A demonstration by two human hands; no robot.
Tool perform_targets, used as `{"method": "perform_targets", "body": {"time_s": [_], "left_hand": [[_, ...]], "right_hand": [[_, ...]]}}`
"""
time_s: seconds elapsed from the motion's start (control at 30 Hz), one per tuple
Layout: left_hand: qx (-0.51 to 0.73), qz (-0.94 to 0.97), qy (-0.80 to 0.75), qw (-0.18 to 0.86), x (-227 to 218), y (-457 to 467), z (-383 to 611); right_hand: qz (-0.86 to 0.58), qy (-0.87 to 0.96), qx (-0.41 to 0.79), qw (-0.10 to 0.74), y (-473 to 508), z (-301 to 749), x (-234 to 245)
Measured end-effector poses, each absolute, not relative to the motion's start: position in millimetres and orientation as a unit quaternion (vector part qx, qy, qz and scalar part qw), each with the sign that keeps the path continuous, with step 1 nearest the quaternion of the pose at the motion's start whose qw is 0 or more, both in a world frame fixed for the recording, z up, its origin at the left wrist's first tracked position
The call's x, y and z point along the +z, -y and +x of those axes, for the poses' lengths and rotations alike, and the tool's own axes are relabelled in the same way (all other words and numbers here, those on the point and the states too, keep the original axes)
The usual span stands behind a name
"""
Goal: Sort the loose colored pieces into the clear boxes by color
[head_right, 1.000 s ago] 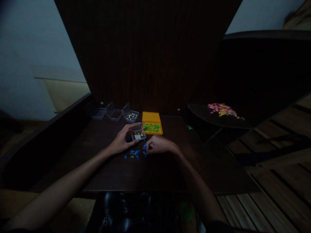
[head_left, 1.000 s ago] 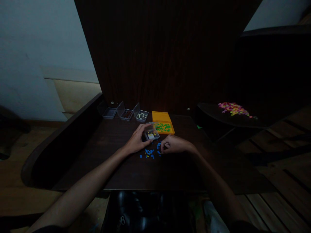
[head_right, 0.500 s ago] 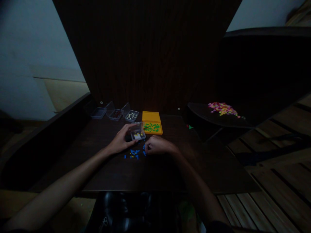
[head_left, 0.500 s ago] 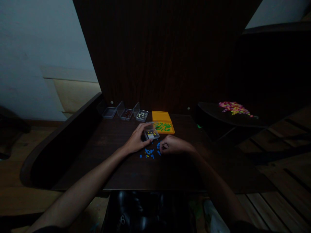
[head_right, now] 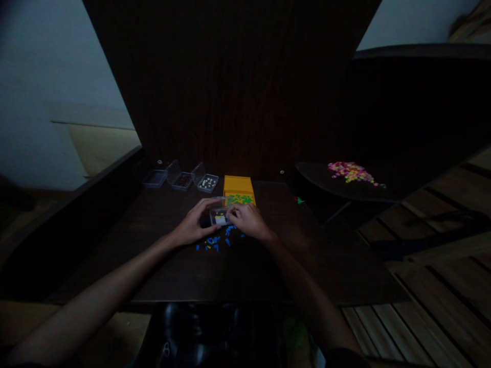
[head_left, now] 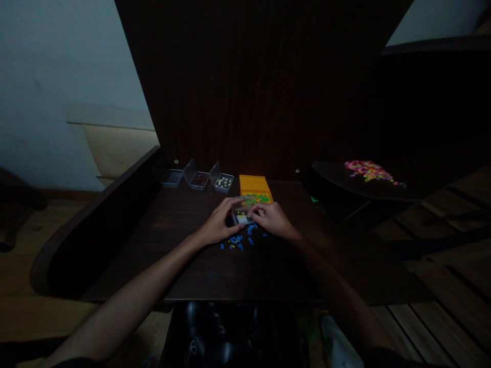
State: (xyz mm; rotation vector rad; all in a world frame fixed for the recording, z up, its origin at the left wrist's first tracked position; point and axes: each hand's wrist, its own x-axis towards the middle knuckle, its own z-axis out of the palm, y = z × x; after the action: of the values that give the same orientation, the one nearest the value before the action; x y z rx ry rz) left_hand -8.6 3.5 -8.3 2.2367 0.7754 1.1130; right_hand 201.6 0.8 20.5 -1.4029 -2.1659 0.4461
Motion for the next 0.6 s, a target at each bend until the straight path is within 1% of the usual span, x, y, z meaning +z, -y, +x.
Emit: {"method": "perform_targets", "body": {"time_s": [0.17, 0.33, 0.43, 0.6], "left_hand": [[0.411, 0.827, -0.272, 0.27, -7.2, -1.4, -7.0], [0.413, 0.83, -0.26, 0.271, -6.9, -1.1, -6.5], [0.415, 0.829, -0.263, 0.268, -7.2, -1.9, -6.9], [0.409, 0.828, -0.284, 0.257, -7.3, -4.1, -8.8]], "right_hand": [[-0.534, 0.798, 0.134, 0.244, -0.7, 198.2, 15.8], [-0.542, 0.797, 0.129, 0.233, -0.5, 195.2, 13.3], [-0.532, 0.793, 0.136, 0.263, -1.6, 197.3, 15.9], [-0.515, 0.763, 0.177, 0.348, -1.4, 203.8, 20.9]]}}
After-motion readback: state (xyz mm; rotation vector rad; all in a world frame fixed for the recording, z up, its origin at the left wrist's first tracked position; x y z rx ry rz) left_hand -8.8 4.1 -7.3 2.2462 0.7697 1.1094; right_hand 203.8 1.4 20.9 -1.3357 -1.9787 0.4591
